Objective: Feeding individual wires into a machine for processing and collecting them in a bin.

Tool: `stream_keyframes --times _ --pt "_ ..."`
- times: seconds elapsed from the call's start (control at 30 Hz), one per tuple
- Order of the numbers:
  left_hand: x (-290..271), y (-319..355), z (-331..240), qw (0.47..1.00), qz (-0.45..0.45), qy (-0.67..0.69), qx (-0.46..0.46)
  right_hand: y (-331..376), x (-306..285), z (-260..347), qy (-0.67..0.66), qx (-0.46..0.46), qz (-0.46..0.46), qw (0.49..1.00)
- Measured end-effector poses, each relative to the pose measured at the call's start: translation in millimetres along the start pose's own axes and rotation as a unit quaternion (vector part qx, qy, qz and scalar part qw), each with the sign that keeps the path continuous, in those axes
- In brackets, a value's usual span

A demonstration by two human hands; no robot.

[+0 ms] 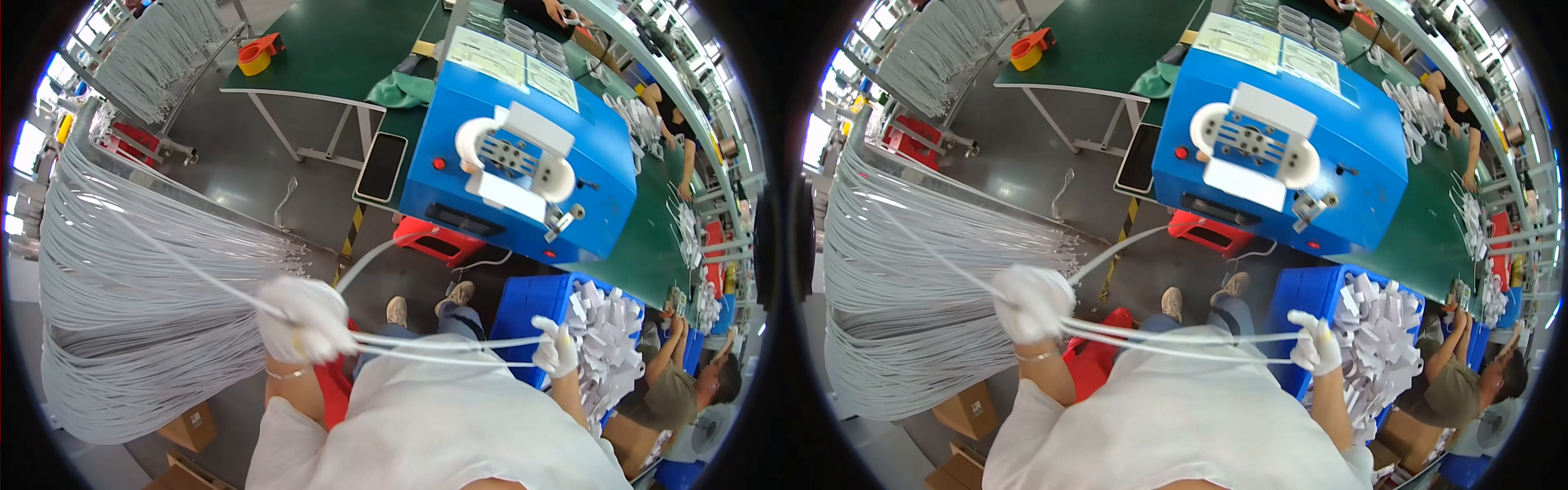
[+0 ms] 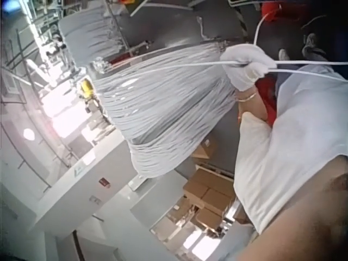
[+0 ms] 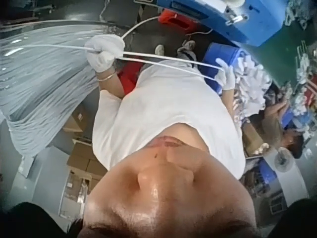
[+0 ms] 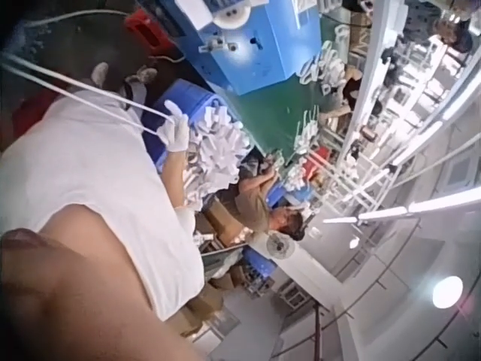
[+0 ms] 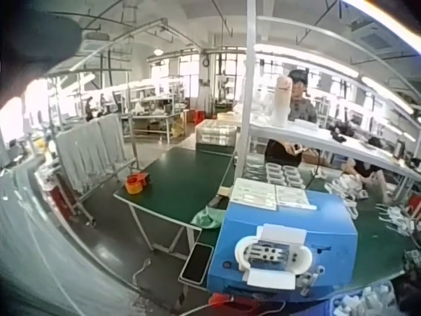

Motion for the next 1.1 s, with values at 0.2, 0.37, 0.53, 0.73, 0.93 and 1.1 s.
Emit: stream_keyframes --times 0.2,0.37,0.53,0.73,0.93,1.1 --pt "-52 40 -52 0.927 -0.363 0.034 0.089 -2 -72 -94 0.146 0.200 -0.321 0.914" --pt "10 26 48 0.931 -0.226 -0.198 -0.209 -42 55 34 0.642 -0.264 -0.336 0.636" --pt "57 -1 124 0.959 -0.128 -0.134 -0.217 -72 179 46 0.527 -0.258 -0.065 0.807" --pt "-26 1 49 0.933 -0.305 0.167 -0.088 -29 96 48 0.672 -0.027 -0.193 0.714" --pt "2 -1 129 0.959 -0.182 -0.008 -0.216 -35 97 59 0.507 -0.114 -0.217 0.826" --pt "8 -36 128 0.951 -0.181 -0.046 -0.248 -19 78 87 0.538 -0.105 -0.289 0.785"
Point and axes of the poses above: each hand's wrist, its own y-axis away from the middle knuckle, its own x-axis out of the palm, z = x × y, the point moved 5 cm from there along -y, towards the middle knuckle, and after that the axes turned 15 degrees about y, right-handed, at the moved point
